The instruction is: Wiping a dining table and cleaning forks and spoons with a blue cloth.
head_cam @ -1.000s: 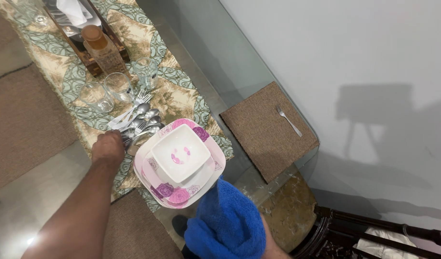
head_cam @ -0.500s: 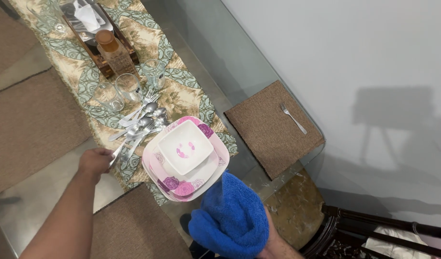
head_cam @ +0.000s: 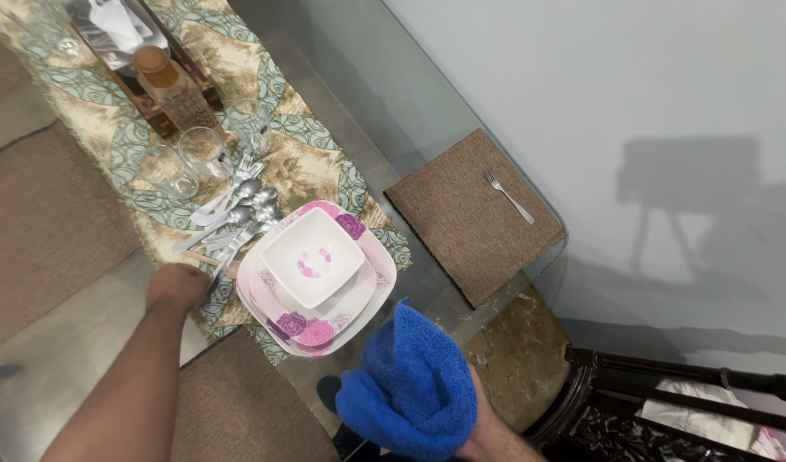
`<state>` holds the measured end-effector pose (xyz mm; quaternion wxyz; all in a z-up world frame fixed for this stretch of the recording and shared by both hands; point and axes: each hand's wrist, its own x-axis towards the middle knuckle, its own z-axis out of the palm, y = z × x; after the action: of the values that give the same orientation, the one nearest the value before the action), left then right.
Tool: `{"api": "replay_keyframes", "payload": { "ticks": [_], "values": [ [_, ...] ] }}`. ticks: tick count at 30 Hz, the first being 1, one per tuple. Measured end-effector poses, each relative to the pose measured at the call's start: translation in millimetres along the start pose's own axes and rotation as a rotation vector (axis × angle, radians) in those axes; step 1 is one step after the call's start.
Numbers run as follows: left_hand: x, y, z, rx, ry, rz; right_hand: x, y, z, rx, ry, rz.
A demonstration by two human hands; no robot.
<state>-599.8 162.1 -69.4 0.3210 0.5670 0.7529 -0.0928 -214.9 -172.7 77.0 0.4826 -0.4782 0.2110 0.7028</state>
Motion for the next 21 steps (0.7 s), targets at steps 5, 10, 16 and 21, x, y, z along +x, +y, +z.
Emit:
{"api": "replay_keyframes", "payload": {
  "ticks": [5, 10, 16, 21],
  "values": [
    [-4, 36, -14, 0.015, 0.157, 0.074, 1, 1, -1, 0.05, -0.079, 0.035],
    [18, 63, -17, -0.027, 0.254, 0.197, 5, -7, 5, 0.073, -0.065, 0.004],
    [32, 67, 0, 0.143, 0.202, 0.2, 0, -4, 5, 0.09, -0.029, 0.001],
    [29, 71, -4, 0.299, 0.214, 0.199, 8, -15, 25, 0.091, -0.059, -0.023]
  ]
}}
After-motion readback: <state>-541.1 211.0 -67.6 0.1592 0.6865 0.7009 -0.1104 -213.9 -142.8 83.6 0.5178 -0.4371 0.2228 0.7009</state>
